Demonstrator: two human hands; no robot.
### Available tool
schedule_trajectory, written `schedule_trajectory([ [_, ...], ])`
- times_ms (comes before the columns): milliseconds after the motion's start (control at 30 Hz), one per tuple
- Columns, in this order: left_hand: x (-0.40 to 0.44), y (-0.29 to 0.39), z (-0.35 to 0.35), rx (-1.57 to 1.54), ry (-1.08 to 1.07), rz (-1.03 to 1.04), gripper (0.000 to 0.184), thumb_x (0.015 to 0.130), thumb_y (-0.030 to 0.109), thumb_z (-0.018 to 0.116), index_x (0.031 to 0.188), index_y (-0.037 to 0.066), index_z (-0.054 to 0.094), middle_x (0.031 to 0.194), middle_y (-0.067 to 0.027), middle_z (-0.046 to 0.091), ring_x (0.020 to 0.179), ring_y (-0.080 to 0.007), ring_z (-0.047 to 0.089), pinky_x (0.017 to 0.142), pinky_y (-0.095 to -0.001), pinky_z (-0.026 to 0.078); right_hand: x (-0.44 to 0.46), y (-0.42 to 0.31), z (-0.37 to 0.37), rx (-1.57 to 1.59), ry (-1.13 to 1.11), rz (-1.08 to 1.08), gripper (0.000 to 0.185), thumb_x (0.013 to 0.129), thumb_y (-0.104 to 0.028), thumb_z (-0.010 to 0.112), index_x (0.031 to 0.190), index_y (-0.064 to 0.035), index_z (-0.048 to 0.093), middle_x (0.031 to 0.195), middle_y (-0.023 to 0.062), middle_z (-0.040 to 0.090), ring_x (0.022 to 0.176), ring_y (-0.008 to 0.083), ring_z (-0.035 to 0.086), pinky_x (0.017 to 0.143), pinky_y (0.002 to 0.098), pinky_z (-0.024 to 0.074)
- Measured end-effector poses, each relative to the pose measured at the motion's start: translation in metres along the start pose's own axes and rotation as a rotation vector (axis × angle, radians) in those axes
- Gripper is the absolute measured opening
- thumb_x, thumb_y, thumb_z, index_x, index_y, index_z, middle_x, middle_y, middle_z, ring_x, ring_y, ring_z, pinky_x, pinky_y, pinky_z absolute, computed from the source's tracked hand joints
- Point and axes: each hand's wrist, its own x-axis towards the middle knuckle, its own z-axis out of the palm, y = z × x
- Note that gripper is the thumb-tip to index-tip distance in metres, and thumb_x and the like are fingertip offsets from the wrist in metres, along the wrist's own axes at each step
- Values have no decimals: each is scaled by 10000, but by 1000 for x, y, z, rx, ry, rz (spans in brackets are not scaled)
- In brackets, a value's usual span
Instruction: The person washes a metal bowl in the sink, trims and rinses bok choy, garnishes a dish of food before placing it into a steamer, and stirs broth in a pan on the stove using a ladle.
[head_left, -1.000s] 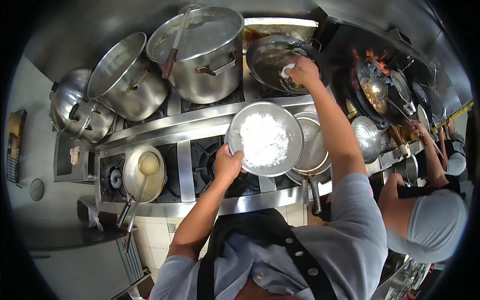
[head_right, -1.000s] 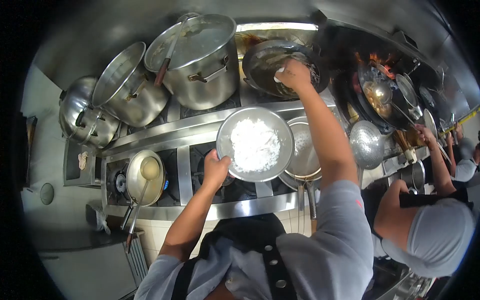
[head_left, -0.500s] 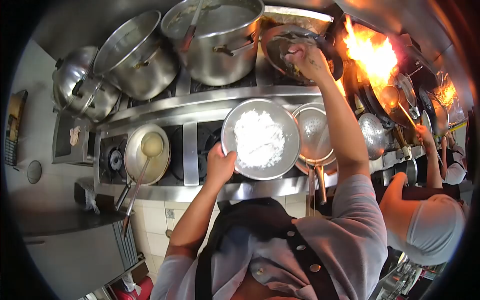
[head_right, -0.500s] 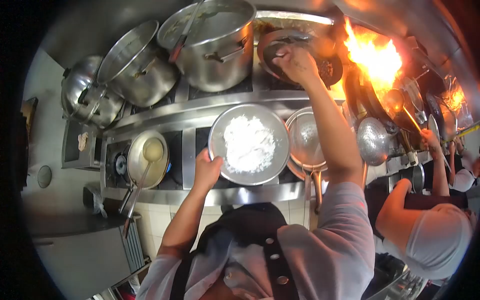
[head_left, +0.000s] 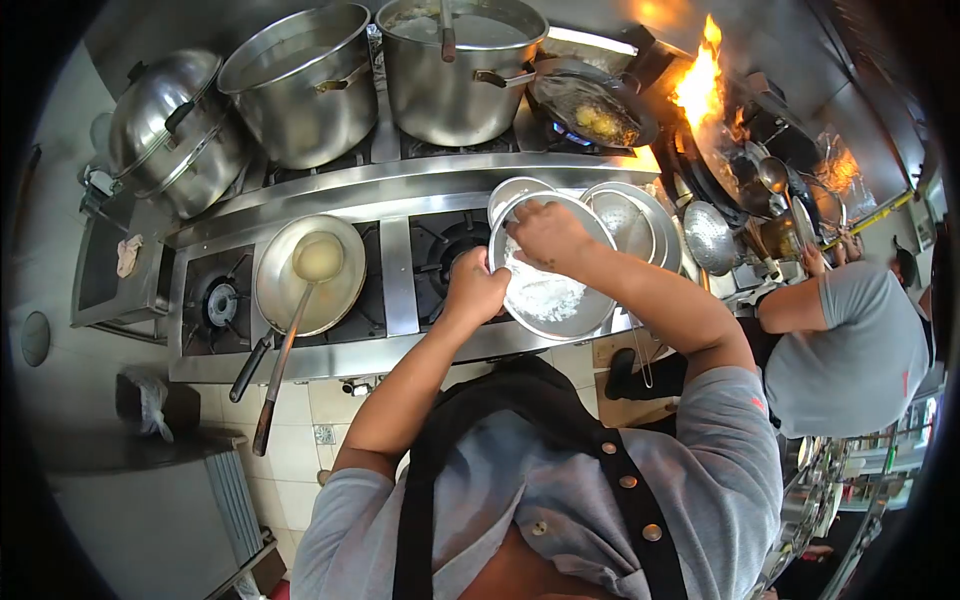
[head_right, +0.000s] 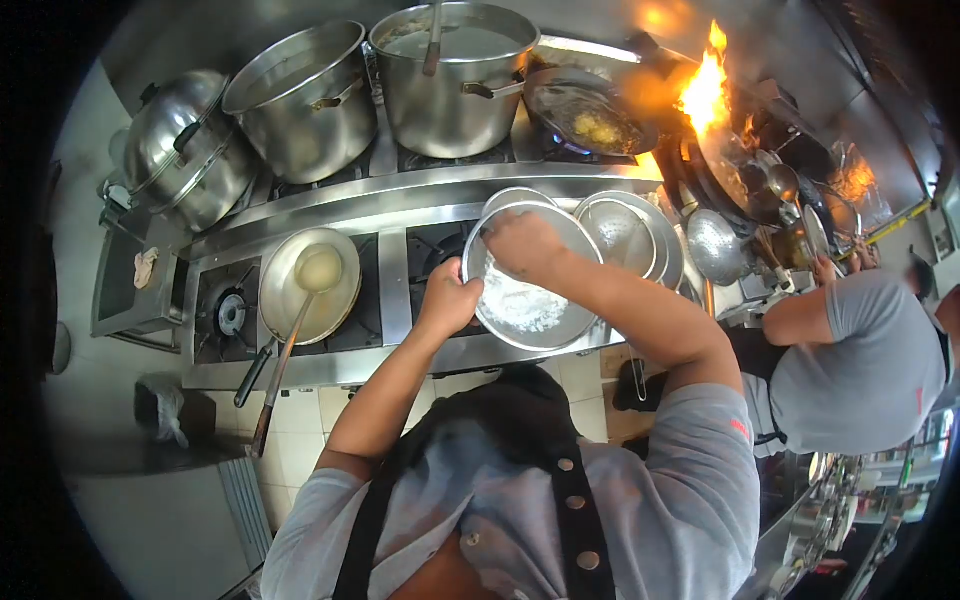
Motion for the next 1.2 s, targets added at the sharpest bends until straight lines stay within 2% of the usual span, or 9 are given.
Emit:
schedule_trajectory([
  [167, -4, 4, -8, 0, -14, -5, 144, 775, 57, 558, 847, -66, 540, 650, -154, 607, 454, -233, 607, 383, -340, 496, -2, -7, -16, -162, 48, 70, 171, 773, -170, 591, 859, -50, 677, 904, 126, 670, 931, 260, 642, 717, 389, 531],
  [333, 7, 7, -8, -66, -7, -39, 164, 786, 53, 544, 891, -73, 548, 679, -163, 621, 469, -233, 622, 391, -327, 514, -19, 32, -34, 374, 158, 360, 281, 792, -299, 619, 864, -33, 673, 870, 183, 670, 854, 333, 650, 780, 431, 509],
  [400, 17, 7, -4, -66, -3, -58, 170, 789, 50, 540, 904, -75, 549, 705, -164, 627, 488, -232, 629, 393, -321, 516, -28, 51, -36, 717, 225, 488, 290, 771, -294, 673, 890, -30, 683, 800, 156, 673, 755, 293, 655, 712, 390, 506],
  [500, 42, 9, 6, -71, 21, -71, 176, 794, 50, 537, 916, -76, 549, 743, -168, 634, 520, -230, 639, 397, -319, 522, -31, 94, -14, 989, 344, 583, 279, 800, -223, 736, 914, 22, 669, 665, 7, 591, 613, 89, 511, 563, 264, 416],
  [633, 75, 15, 31, -66, 93, -79, 182, 797, 51, 536, 923, -81, 546, 781, -172, 636, 547, -229, 643, 407, -319, 531, -33, 170, -4, 1167, 418, 660, 354, 771, -305, 735, 881, 27, 677, 690, 58, 639, 624, 124, 568, 614, 279, 459],
  [733, 100, 3, 44, -39, 137, -81, 186, 792, 44, 538, 934, -76, 546, 780, -170, 635, 542, -226, 639, 395, -313, 523, -23, 261, 32, 1035, 539, 731, 347, 765, -310, 727, 877, 15, 684, 718, 89, 661, 652, 169, 615, 639, 309, 478],
  [833, 109, -6, 53, -60, 210, -73, 193, 780, 36, 541, 941, -69, 556, 783, -160, 636, 569, -216, 640, 399, -309, 509, -12, 340, 65, 606, 439, 917, 342, 747, -326, 673, 889, -16, 703, 877, 196, 687, 874, 345, 666, 769, 418, 515],
  [967, 105, -18, 50, 40, 333, -41, 194, 742, 15, 547, 920, -54, 584, 797, -116, 647, 665, -176, 626, 545, -294, 499, 9, 415, 138, 404, 76, 1076, 313, 755, -211, 615, 985, -12, 690, 1043, 215, 667, 1015, 358, 639, 879, 419, 512],
  [1200, 92, -34, 38, 16, 404, -100, 190, 693, -2, 568, 876, -39, 604, 813, -76, 652, 728, -148, 600, 682, -263, 464, 19, 465, 212, 294, 148, 1098, 326, 778, -301, 685, 940, -18, 691, 1008, 205, 674, 975, 366, 646, 838, 442, 524],
])
